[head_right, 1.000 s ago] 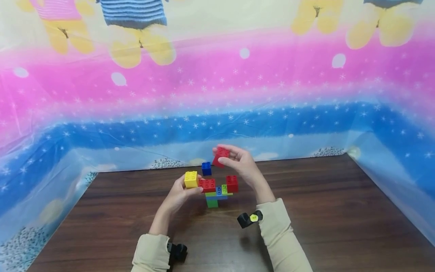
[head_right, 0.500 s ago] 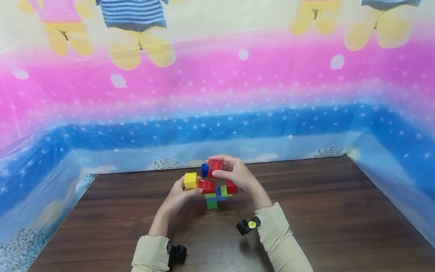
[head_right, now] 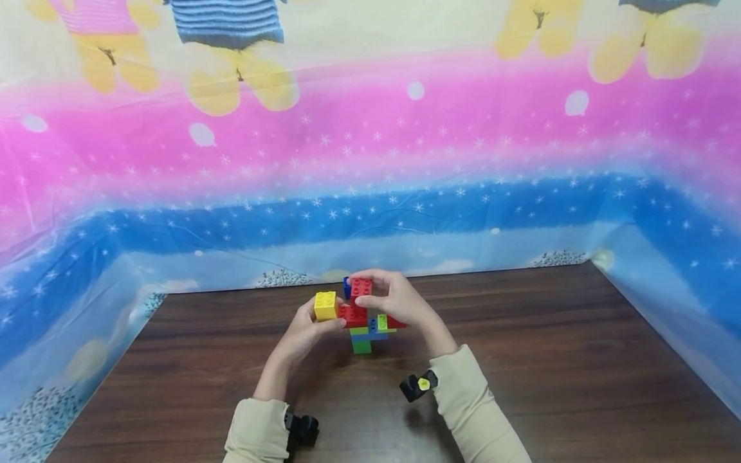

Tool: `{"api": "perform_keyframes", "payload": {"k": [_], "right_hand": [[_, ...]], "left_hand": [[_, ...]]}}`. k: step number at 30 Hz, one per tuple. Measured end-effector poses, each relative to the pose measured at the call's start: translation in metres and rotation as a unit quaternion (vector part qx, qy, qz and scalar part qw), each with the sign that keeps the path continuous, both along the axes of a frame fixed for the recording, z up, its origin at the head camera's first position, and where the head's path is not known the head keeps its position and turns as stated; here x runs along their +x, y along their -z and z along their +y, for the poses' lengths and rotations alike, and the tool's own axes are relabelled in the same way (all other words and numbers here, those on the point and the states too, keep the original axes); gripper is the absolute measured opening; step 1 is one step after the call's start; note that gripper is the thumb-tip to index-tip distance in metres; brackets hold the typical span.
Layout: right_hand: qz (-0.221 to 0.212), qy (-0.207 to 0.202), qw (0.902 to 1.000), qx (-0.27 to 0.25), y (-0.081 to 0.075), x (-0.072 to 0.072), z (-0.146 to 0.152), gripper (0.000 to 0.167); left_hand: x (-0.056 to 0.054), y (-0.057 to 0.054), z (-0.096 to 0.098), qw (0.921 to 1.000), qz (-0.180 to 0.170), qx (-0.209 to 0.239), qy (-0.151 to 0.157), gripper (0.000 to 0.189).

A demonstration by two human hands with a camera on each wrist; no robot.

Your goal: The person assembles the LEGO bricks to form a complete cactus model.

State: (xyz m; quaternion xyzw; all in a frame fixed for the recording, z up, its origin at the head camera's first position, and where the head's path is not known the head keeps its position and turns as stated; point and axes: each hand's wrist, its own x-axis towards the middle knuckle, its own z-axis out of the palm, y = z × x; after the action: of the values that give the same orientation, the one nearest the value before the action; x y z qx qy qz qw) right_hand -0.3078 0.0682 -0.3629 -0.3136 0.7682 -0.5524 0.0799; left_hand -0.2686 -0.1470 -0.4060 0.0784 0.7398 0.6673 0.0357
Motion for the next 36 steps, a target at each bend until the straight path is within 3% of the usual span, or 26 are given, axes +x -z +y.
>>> {"api": "perform_keyframes", "payload": {"k": [5, 16, 36], "right_hand": [[0.020, 0.016, 0.9992, 0.029, 0.0014, -0.0020, 0.0014, 0.045], [-0.005, 0.026, 0.9981, 0.055, 0.0060, -0.0064, 0.0010, 0.047], [-0.014, 0.006, 0.9951, 0.098, 0.0047, -0.0043, -0.0014, 0.047]], "left_hand": [[0.0003, 0.0005, -0.0005, 1.0000, 0.001, 0.002, -0.002, 0.043], [-0.0001, 0.0004, -0.0002, 1.0000, 0.004, 0.007, 0.003, 0.040], [-0.0007, 0.0014, -0.0011, 0.9999, -0.002, 0.010, 0.009, 0.044]]}}
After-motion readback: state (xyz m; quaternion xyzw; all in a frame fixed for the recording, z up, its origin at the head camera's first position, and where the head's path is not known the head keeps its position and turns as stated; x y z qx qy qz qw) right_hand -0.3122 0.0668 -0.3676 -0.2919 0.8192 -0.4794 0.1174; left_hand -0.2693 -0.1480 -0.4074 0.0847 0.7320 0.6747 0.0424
